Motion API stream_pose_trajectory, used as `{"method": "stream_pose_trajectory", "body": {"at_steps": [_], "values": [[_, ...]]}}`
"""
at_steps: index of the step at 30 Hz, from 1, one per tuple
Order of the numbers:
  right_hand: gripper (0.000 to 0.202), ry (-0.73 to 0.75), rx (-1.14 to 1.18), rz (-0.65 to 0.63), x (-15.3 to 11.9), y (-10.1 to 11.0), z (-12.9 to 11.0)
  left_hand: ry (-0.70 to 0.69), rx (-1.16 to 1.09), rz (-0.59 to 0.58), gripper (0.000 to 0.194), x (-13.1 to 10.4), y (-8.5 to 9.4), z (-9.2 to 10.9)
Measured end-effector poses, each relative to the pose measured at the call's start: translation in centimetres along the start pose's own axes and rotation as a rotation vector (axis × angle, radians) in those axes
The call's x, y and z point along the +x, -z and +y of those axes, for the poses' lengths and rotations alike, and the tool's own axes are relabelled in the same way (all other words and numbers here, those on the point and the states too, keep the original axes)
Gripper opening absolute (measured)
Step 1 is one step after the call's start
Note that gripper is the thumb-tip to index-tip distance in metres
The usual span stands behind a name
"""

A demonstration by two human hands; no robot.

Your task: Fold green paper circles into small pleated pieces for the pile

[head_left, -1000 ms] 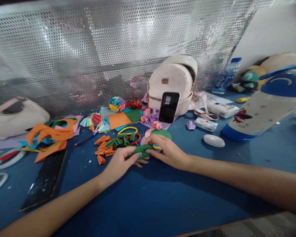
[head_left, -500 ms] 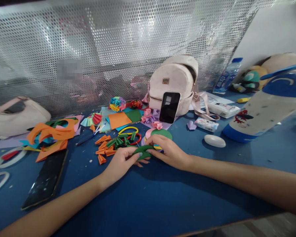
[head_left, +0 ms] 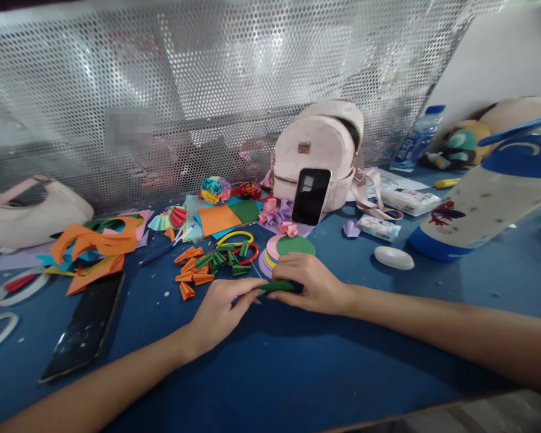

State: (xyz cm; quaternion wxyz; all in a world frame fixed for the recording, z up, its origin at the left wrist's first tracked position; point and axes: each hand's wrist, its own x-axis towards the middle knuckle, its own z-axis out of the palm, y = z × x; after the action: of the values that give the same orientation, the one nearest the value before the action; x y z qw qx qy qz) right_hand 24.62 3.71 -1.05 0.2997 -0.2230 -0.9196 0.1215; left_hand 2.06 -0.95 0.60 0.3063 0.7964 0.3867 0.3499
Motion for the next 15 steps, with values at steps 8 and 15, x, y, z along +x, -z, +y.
{"method": "stream_pose_trajectory", "body": {"at_steps": [8,15], "values": [[0.034,0.099,-0.041,0.009,-0.13,-0.04,-0.27,-0.167,0.102,-0.018,0.03,-0.13,-0.13,-0.41],[0.039,0.154,-0.032,0.047,-0.12,0.08,-0.5,-0.159,0.103,-0.005,0.021,-0.11,-0.28,-0.08]]}}
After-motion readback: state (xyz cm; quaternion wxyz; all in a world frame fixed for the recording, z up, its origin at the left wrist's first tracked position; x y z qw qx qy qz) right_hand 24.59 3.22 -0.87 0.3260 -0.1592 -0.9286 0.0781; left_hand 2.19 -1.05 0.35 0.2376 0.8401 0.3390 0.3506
